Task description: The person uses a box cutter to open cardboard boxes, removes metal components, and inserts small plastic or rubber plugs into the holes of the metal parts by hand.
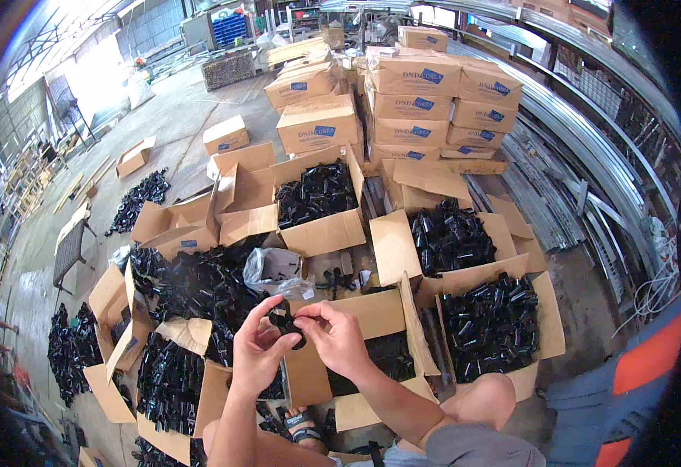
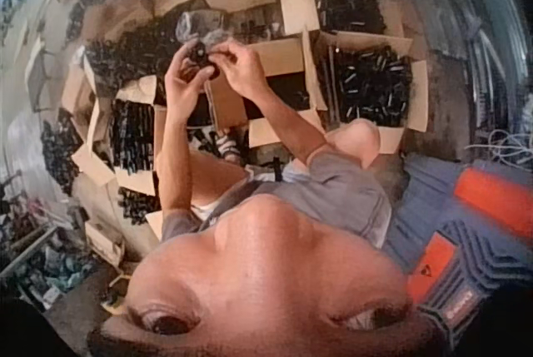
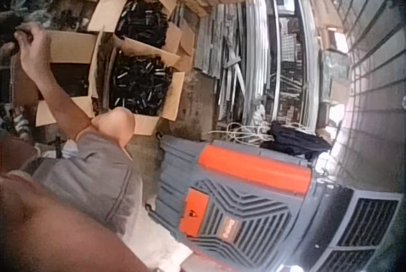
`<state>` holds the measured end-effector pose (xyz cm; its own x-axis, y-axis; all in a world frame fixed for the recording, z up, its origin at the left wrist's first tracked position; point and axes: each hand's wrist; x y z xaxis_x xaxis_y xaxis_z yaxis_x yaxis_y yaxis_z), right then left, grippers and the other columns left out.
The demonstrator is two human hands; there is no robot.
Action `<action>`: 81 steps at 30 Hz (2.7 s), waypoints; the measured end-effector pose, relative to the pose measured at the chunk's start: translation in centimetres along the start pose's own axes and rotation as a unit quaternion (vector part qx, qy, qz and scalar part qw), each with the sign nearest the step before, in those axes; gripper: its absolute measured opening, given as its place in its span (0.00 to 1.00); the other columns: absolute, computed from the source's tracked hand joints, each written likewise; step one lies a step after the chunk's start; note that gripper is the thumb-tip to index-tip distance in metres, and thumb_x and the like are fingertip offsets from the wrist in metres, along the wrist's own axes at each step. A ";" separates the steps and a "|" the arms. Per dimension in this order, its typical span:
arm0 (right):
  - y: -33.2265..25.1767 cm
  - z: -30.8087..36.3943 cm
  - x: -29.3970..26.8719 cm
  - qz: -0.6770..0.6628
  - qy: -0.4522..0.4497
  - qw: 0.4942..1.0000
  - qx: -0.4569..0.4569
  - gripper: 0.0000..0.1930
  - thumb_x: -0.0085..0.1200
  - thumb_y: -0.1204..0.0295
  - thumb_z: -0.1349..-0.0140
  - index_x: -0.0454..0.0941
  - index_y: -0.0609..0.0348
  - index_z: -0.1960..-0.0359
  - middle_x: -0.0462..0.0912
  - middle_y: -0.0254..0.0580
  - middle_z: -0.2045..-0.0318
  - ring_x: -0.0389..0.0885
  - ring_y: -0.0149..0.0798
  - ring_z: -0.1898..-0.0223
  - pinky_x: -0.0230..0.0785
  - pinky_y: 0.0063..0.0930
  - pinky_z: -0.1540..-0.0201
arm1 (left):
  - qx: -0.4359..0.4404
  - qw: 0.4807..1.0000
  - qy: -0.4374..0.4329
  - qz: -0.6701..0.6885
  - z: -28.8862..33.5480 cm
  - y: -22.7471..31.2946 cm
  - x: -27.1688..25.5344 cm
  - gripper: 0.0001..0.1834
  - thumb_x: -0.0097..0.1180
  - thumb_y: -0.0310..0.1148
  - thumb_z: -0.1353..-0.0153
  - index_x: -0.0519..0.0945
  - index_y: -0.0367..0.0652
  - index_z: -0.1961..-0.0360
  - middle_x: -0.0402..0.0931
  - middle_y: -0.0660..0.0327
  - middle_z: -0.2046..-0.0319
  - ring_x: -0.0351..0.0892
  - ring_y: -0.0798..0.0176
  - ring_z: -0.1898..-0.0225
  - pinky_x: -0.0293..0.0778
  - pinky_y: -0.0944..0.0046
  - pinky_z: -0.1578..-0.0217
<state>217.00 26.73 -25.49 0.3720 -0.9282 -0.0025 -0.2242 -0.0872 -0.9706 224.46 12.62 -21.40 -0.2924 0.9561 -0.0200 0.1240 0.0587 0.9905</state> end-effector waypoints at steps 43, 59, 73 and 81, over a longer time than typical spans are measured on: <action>19.8 -0.2 13.2 0.140 -0.293 0.912 0.252 0.15 0.52 0.65 0.27 0.84 0.66 0.56 0.86 0.52 0.65 0.86 0.54 0.59 0.76 0.40 0.54 | -0.229 0.794 0.286 0.486 13.6 -24.9 -11.9 0.15 0.55 0.34 0.27 0.73 0.45 0.42 0.80 0.59 0.48 0.82 0.60 0.49 0.82 0.56 0.48; 34.3 7.3 24.8 0.558 -0.447 0.699 -0.011 0.10 0.45 0.70 0.29 0.79 0.59 0.59 0.87 0.54 0.64 0.89 0.53 0.61 0.81 0.46 0.57 | -0.199 0.764 0.376 0.485 17.0 -27.2 -17.5 0.07 0.56 0.39 0.27 0.73 0.50 0.56 0.82 0.62 0.48 0.81 0.64 0.46 0.78 0.61 0.47; 33.7 8.9 24.8 0.562 -0.426 0.707 -0.056 0.04 0.54 0.74 0.34 0.78 0.60 0.61 0.86 0.48 0.62 0.88 0.48 0.59 0.83 0.39 0.58 | -0.215 0.779 0.401 0.431 16.3 -28.0 -16.6 0.07 0.56 0.37 0.27 0.71 0.50 0.57 0.83 0.62 0.49 0.82 0.65 0.49 0.77 0.62 0.47; 33.7 8.9 24.6 0.538 -0.416 0.732 -0.045 0.06 0.52 0.76 0.33 0.81 0.64 0.63 0.86 0.54 0.62 0.88 0.56 0.59 0.82 0.46 0.57 | -0.220 0.767 0.409 0.442 16.3 -28.4 -16.9 0.07 0.56 0.35 0.27 0.71 0.49 0.57 0.83 0.61 0.49 0.83 0.64 0.49 0.78 0.62 0.47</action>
<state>226.61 4.21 -60.39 0.3469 0.0607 -0.9359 -0.8349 0.4746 -0.2787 241.31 -0.53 -51.40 -0.7982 0.0542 0.6000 0.3381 -0.7839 0.5207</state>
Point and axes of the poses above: each hand's wrist, its own z-axis away from the middle knuckle, its own x-axis out of the palm, y = z × x
